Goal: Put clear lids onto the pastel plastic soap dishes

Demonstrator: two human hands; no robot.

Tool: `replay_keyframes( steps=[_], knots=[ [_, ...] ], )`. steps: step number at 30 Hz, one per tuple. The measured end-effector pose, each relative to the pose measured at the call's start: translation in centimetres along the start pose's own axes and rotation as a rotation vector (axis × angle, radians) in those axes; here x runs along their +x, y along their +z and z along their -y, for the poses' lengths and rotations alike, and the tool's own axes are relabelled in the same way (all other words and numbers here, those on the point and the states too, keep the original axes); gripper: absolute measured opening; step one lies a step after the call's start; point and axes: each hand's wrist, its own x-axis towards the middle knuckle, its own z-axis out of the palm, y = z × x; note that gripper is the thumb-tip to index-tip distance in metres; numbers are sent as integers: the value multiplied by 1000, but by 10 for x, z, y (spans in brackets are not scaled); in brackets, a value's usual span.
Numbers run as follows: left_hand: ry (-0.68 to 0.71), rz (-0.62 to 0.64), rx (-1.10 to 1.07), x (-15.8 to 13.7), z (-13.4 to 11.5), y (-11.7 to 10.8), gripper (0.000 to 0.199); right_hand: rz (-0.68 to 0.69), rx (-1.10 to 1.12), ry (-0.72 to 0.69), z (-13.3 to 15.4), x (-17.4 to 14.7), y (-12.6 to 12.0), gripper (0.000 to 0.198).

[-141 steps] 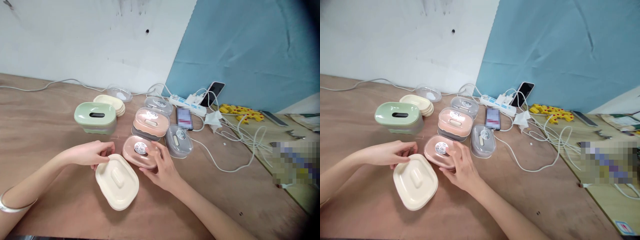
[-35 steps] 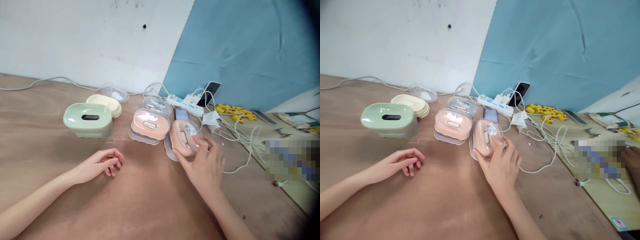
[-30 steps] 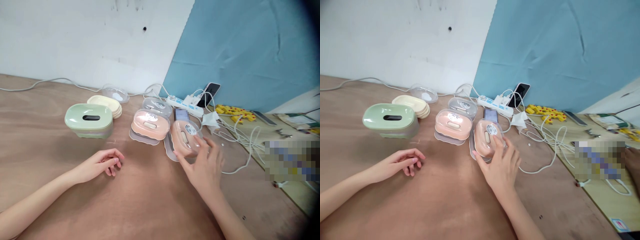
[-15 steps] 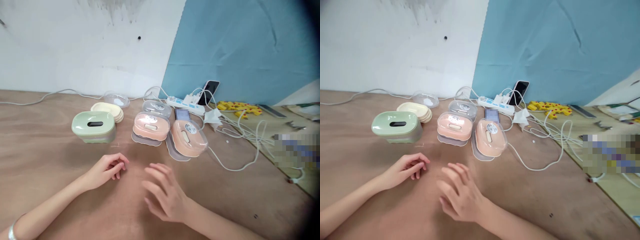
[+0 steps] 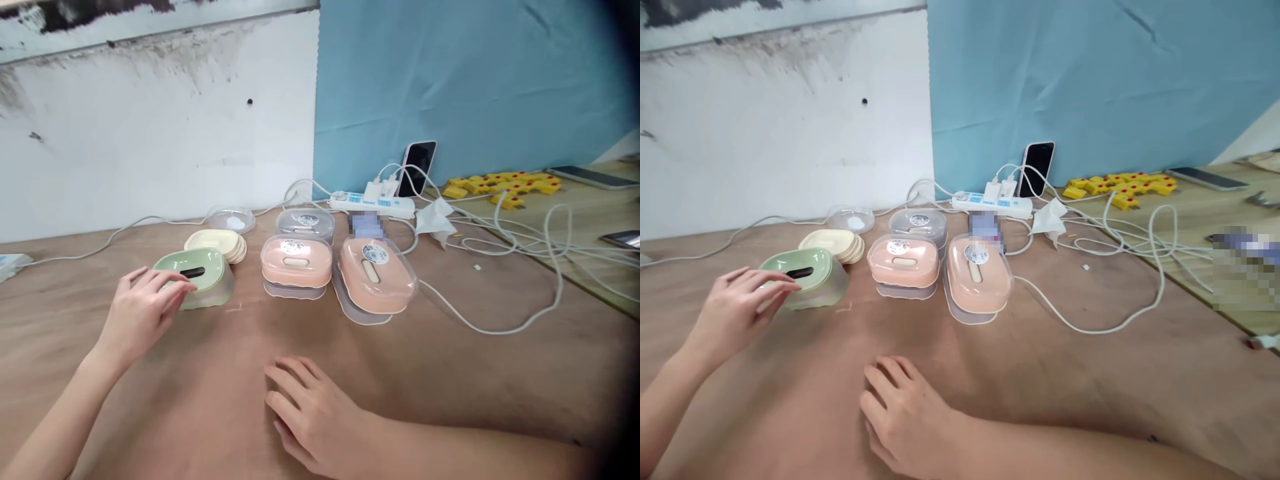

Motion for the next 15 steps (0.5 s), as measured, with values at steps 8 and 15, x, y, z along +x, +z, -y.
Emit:
replay_keyframes(
  steps=[8,15],
  knots=[
    [-32,66,78,4,-9,-3,28,-16,-3,1,-1,-2,0,16],
    [-272,-8,-139,26,10,-28,25,-7,19,2,-1,-1,-1,13]
  ],
)
